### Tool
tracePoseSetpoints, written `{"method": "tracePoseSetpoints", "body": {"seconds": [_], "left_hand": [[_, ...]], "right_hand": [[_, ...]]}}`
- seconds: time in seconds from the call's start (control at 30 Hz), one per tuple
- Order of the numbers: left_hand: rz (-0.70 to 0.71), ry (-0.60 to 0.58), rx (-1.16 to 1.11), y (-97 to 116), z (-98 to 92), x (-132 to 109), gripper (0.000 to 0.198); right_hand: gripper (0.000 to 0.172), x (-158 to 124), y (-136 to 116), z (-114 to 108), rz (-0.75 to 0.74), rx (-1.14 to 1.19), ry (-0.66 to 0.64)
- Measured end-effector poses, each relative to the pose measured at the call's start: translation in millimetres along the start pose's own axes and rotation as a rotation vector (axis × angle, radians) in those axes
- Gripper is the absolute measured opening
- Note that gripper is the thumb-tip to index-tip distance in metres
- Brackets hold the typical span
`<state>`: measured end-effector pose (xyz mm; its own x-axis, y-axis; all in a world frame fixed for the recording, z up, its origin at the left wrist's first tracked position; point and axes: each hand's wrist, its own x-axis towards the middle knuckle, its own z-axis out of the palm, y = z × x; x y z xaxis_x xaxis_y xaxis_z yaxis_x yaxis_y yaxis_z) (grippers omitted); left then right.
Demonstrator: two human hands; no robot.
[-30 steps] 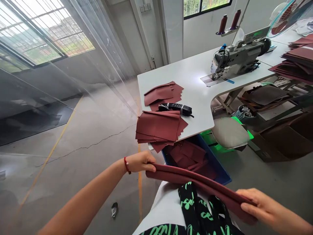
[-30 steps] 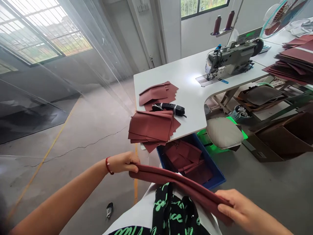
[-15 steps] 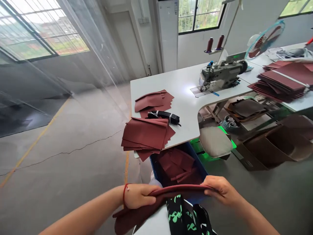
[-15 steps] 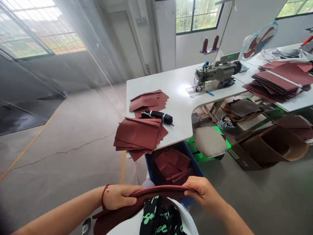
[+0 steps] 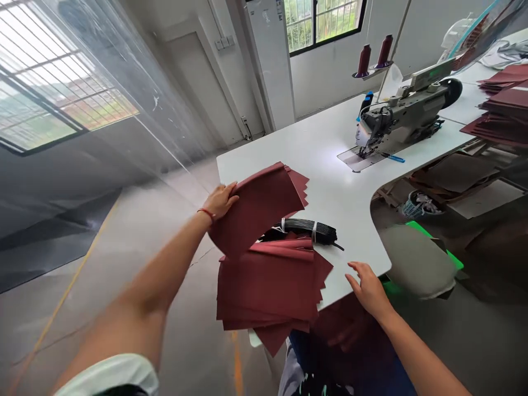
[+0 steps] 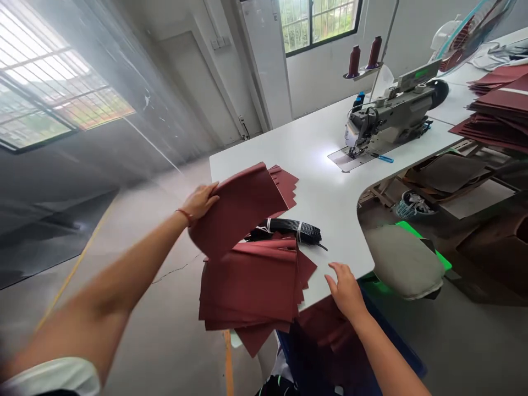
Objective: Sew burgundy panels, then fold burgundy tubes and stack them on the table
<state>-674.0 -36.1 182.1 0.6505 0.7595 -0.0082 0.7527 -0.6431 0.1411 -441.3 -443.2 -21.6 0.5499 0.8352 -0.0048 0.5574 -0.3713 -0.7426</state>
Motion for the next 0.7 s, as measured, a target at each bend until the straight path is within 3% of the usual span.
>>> {"method": "tracePoseSetpoints", "body": {"seconds": [0.1, 0.23, 0.33, 0.43, 0.57, 0.63, 0.7], "left_hand": [[-0.217, -0.098, 0.169, 3.0, 73.9, 49.3, 0.071], [-0.249, -0.311, 0.122, 15.8, 172.9, 50.6, 0.059], [-0.271, -0.356, 0.089, 16.3, 212.5, 51.5, 0.058], [-0.260, -0.352, 0.068, 15.3, 222.2, 70.0, 0.069], [-0.166, -0.314, 0.031, 18.1, 206.8, 94.8, 0.068], [-0.051, -0.278, -0.006, 19.5, 191.2, 87.7, 0.055], [0.090, -0.246, -0.050, 23.6, 175.1, 58.4, 0.042]], "right_hand": [[0.042, 49.2, 9.7, 27.7, 0.068, -0.162, 0.085], [0.021, 85.1, 18.9, 44.5, 0.096, -0.293, 0.023], [0.020, 84.3, 30.2, 35.8, 0.075, -0.316, -0.034], [0.019, 61.1, 45.2, 6.6, 0.042, -0.275, -0.087], [0.023, -0.4, 74.1, -45.0, 0.103, -0.219, -0.134], [0.024, -40.7, 95.0, -64.6, 0.314, -0.117, -0.125], [0.044, -84.1, 115.4, -73.4, 0.613, 0.081, -0.131]]}}
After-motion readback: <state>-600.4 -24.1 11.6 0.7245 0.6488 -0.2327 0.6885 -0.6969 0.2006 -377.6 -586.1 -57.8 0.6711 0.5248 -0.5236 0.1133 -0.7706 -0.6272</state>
